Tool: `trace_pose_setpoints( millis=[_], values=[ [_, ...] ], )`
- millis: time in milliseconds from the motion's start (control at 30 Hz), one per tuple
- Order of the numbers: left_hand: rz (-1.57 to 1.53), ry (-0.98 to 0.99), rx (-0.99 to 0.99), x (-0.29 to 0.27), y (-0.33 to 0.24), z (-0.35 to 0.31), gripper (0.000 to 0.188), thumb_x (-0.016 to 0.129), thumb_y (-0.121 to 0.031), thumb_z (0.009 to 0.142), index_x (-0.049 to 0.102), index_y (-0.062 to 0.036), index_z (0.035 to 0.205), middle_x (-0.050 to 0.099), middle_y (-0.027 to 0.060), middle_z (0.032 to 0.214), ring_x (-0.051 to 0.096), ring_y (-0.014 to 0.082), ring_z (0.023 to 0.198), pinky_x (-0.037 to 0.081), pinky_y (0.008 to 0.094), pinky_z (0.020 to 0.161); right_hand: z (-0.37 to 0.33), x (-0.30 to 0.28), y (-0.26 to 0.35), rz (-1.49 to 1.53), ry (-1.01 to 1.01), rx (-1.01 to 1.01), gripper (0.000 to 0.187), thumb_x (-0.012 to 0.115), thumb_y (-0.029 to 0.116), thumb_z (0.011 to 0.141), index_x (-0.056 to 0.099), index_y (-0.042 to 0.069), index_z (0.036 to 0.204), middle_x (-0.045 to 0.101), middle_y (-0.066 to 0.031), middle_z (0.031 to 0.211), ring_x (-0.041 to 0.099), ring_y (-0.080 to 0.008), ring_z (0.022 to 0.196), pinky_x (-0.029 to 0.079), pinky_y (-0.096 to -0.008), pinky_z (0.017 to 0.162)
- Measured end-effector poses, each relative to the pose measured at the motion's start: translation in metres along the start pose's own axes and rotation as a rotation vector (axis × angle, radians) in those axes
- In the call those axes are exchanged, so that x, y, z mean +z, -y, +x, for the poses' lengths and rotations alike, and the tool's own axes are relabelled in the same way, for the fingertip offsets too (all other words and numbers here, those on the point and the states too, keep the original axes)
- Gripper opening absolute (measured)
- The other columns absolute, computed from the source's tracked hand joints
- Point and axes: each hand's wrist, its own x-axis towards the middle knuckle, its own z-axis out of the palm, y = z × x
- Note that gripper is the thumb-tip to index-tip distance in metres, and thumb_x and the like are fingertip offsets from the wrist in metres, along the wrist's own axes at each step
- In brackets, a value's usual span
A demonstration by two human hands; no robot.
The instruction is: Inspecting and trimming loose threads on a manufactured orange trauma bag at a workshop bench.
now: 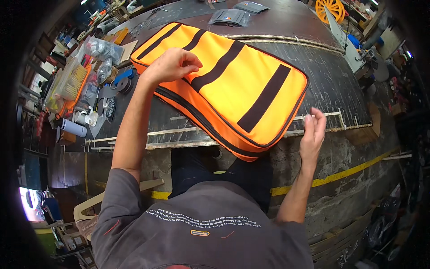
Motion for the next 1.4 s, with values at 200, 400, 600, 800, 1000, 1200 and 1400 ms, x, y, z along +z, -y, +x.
trace_pose_setpoints(
  millis=[200,400,600,800,1000,1200,1400],
  values=[
    [0.151,0.154,0.009,0.005,-0.019,0.014,0.016,0.078,-0.014,0.09,0.083,-0.0052,0.104,0.083,0.0111,0.096,0.079,0.0253,0.087,0.061,0.039,0.079,0.03,0.045,0.089,-0.192,0.108,-0.412,0.031,0.066,0.023,0.108,0.063,0.001,0.129,0.074,-0.0188,0.111,0.074,-0.0261,0.107,0.056,-0.0391,0.093],
    [0.293,0.129,0.069,0.021,-0.007,0.016,0.012,0.075,-0.018,0.089,0.078,-0.0061,0.09,0.079,0.0117,0.086,0.077,0.0316,0.083,0.059,0.0423,0.076,0.069,0.1,0.122,-0.399,0.421,-0.552,0.032,0.071,0.026,0.1,0.065,0.001,0.119,0.077,-0.0228,0.104,0.076,-0.0396,0.095,0.058,-0.0492,0.084],
    [0.178,0.017,0.119,0.026,0.006,0.007,0.016,0.069,-0.017,0.091,0.074,-0.0023,0.093,0.076,0.0185,0.087,0.075,0.0379,0.087,0.059,0.0456,0.078,0.087,0.149,0.125,-0.45,0.609,-0.61,0.035,0.074,0.029,0.098,0.072,0.0,0.117,0.079,-0.0214,0.101,0.077,-0.0375,0.097,0.059,-0.0486,0.088],
    [0.012,-0.16,0.103,0.025,0.011,0.002,0.022,0.06,-0.02,0.096,0.069,0.0005,0.098,0.074,0.0228,0.093,0.073,0.0412,0.088,0.058,0.0477,0.08,0.093,0.172,0.117,-0.477,0.668,-0.477,0.038,0.073,0.033,0.1,0.072,0.0,0.119,0.08,-0.021,0.102,0.078,-0.0358,0.098,0.06,-0.0467,0.089],
    [-0.532,-0.684,0.062,0.003,0.029,-0.056,0.028,0.044,-0.016,0.105,0.054,-0.002,0.083,0.051,0.002,0.071,0.055,0.0121,0.068,0.043,0.032,0.061,0.136,0.104,0.096,-0.164,0.199,-0.397,0.041,0.075,0.032,0.103,0.071,0.002,0.13,0.079,-0.0143,0.112,0.075,-0.0216,0.097,0.059,-0.0368,0.087],
    [-0.282,-0.763,0.282,0.07,-0.07,-0.096,0.03,0.079,-0.026,0.094,0.062,-0.0037,0.083,0.066,0.0112,0.084,0.065,0.0277,0.079,0.052,0.0397,0.075,0.14,-0.002,-0.057,0.283,-0.315,-0.07,0.026,0.064,0.035,0.11,0.066,0.01,0.111,0.046,0.007,0.078,0.04,-0.0045,0.06,0.039,-0.0246,0.054],
    [-0.009,-0.519,0.265,0.175,-0.188,-0.093,0.094,0.085,-0.067,0.08,0.061,-0.0106,0.151,0.054,0.0145,0.16,0.048,0.0376,0.151,0.028,0.0643,0.121,0.067,0.044,-0.135,0.455,-0.239,0.246,0.025,0.06,0.036,0.112,0.066,0.014,0.121,0.049,0.0058,0.086,0.051,-0.0063,0.07,0.057,-0.033,0.066]
  ],
)
